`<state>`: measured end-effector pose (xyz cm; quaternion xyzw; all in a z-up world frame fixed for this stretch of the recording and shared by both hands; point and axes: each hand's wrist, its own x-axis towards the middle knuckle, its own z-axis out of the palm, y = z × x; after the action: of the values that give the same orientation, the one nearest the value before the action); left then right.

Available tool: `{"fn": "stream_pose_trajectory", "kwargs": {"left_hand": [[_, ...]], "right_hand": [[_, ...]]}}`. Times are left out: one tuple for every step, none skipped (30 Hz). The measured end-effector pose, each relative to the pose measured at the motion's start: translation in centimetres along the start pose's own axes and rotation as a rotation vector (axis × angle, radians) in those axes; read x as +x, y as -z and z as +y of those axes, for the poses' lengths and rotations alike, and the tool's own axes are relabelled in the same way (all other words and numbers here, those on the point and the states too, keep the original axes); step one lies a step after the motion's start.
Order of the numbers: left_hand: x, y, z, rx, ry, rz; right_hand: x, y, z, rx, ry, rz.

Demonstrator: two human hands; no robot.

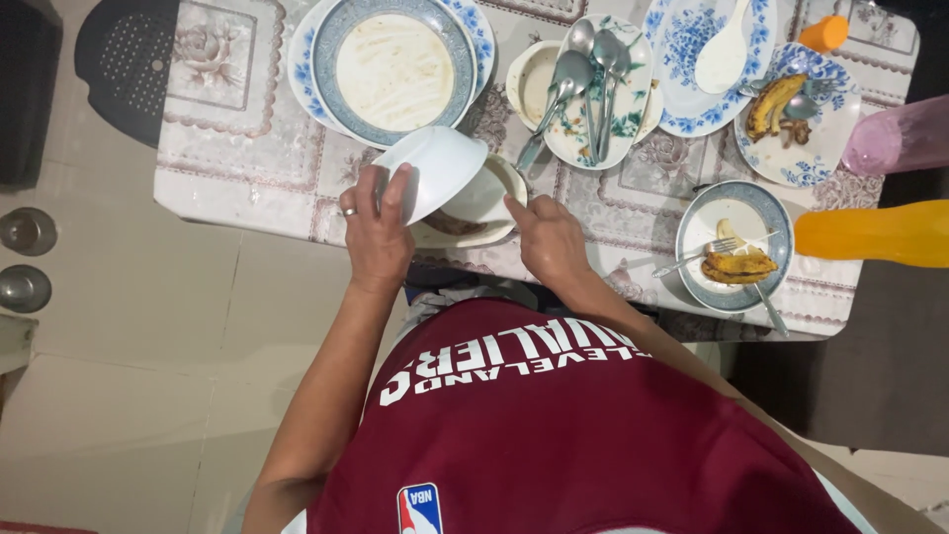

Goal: Clearing dirty plates, bowls, and cutlery from a dining table and stacking them.

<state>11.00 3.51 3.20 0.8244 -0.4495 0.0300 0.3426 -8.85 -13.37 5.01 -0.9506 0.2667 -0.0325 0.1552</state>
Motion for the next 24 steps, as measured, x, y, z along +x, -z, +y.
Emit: {"fn": "stream_pose_trajectory", "kwargs": {"left_hand": [[-0.2, -0.2, -0.3, -0.003, -0.004, -0.003], [-0.3, -0.5, -0.5, -0.011, -0.016, 0.026], [-0.4, -0.7, -0.8, -0.02, -0.028, 0.056], [-0.2, -0.8, -0.6, -0.024, -0.032, 0.054], [0.2, -0.8, -0.6, -0.081, 0.028, 0.091], [0.5, -0.7, -0.6, -0.138, 0.087, 0.127], [0.5, -1.7, -1.2, -0.139, 0.088, 0.125], [0.4, -2.6, -1.8, -0.353, 0.243, 0.173], [0.7, -3.5, -2.5, -0.565, 0.395, 0.225], [2.2, -2.9, -1.9, -0.565, 0.393, 0.228], [3.4, -2.2, -1.3, -0.802, 0.622, 0.228], [4.6, -1.6, -0.6, -1.039, 0.851, 0.222], [5.3, -2.4, -1.1, -1.04, 0.848, 0.224], [6.1, -3.2, -1.6, -1.126, 0.98, 0.197], [6.6, -3.9, -2.1, -1.207, 1.117, 0.167], [6.9, -4.7, -2.8, -1.206, 1.117, 0.169], [7.3, -5.5, -3.4, -1.203, 1.118, 0.175], [7.7, -6.5, -3.9, -1.199, 1.119, 0.18], [7.8, -7.6, -4.8, -1.2, 1.116, 0.176], [8.0, -8.7, -5.6, -1.143, 1.105, 0.162], [8.2, -9.8, -6.4, -1.086, 1.093, 0.147], [9.0, -9.3, -5.9, -1.088, 1.089, 0.14], [9.7, -8.7, -5.5, -0.975, 1.128, 0.063], [10.4, -8.1, -5.0, -0.86, 1.162, -0.013]], "right_hand": [[-0.1, -0.2, 0.1, -0.001, -0.006, 0.001], [-0.2, -0.3, 0.3, 0.008, 0.001, 0.03], [-0.3, -0.5, 0.5, 0.015, 0.009, 0.061], [-0.3, -0.3, 0.3, 0.012, 0.004, 0.063], [0.0, -0.2, 0.1, 0.09, 0.017, 0.11], [0.3, 0.0, -0.2, 0.168, 0.029, 0.157], [0.6, -0.1, -0.1, 0.168, 0.028, 0.155], [0.9, -0.1, -0.1, 0.325, -0.049, 0.1], [1.7, -0.1, -0.1, 0.481, -0.121, 0.046], [2.4, -0.3, -0.1, 0.481, -0.118, 0.048], [2.9, -0.4, -0.1, 0.776, -0.327, -0.03], [3.4, -0.6, -0.2, 1.068, -0.541, -0.112], [4.2, -0.9, -0.2, 1.067, -0.537, -0.11], [5.1, -1.2, -0.1, 1.174, -0.563, -0.095], [5.8, -1.6, -0.2, 1.281, -0.59, -0.083], [6.5, -1.8, -0.4, 1.282, -0.589, -0.085], [7.3, -2.1, -0.6, 1.307, -0.609, -0.098], [8.1, -2.2, -0.6, 1.333, -0.628, -0.112], [8.7, -2.4, -1.0, 1.333, -0.629, -0.106], [9.3, -2.5, -1.4, 1.34, -0.636, -0.125], [9.9, -2.6, -1.7, 1.348, -0.644, -0.142], [10.5, -2.5, -2.0, 1.348, -0.646, -0.134], [11.0, -2.4, -2.4, 1.347, -0.647, -0.144], [11.4, -2.4, -2.7, 1.345, -0.648, -0.153]]}}
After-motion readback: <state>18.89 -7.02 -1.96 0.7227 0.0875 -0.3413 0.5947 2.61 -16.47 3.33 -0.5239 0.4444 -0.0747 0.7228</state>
